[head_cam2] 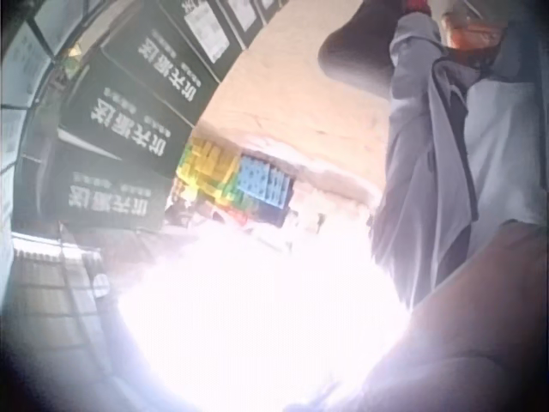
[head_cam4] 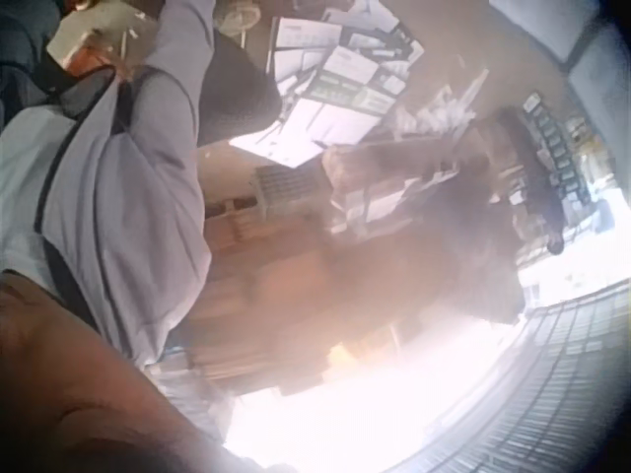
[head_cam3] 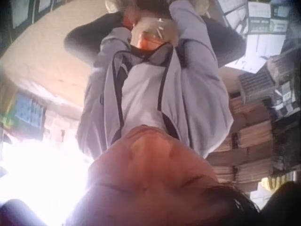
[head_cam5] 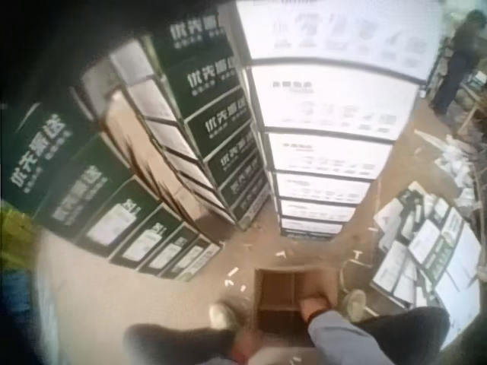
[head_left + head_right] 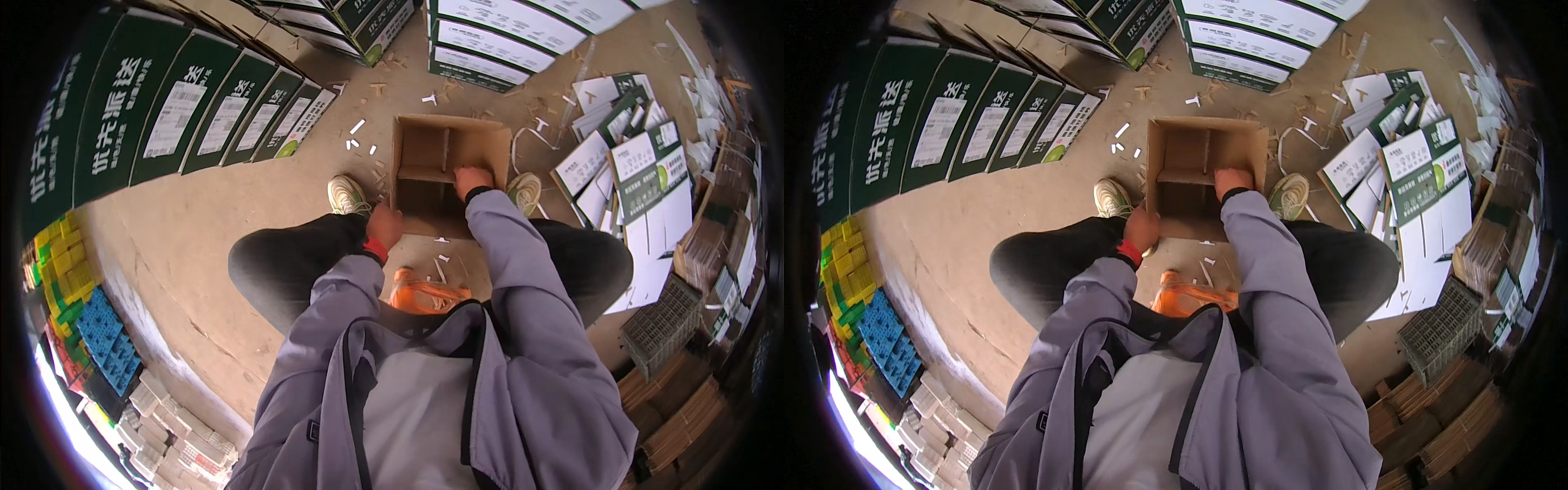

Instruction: The person sits on the floor and repeatedly folds flat cardboard sheets into rectangular boxes, tucks the flaps, and stacks the finished boxes. The person handles only the cardboard sheets and the assembled boxes.

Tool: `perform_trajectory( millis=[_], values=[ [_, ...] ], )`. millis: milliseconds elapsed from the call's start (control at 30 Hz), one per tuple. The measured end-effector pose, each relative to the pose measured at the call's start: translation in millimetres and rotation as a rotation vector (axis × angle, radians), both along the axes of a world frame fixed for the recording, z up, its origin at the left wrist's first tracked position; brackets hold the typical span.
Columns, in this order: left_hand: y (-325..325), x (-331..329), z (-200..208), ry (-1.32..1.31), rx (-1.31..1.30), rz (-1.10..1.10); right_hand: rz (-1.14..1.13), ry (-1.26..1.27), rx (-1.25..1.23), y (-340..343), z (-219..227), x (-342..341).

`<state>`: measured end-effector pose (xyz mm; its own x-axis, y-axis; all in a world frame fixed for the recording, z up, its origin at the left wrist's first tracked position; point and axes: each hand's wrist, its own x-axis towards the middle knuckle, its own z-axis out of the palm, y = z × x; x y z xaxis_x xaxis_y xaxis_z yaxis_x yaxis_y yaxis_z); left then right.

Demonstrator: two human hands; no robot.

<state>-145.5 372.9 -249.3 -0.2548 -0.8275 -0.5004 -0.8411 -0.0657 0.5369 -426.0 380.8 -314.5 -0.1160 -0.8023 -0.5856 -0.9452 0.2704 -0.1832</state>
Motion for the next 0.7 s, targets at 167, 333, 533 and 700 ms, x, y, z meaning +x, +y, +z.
perform_trajectory(
  millis=[167,333,533,700],
  values=[
    [8.3,14.4,-15.5,0.038,-0.165,-0.114,-0.073,-0.040,0.063,-0.2,-33.8,9.2],
    [-9.8,2.0,-6.9,0.144,-0.071,-0.043,-0.103,-0.047,-0.042,-28.9,-55.3,-1.9],
    [-7.5,-4.0,-4.2,0.118,0.040,-0.020,-0.104,0.026,-0.079,-23.0,-60.6,-7.0],
    [-1.5,37.2,-70.0,-0.067,-0.065,-0.224,0.145,0.056,-0.070,-13.3,20.9,8.0]
  ],
)
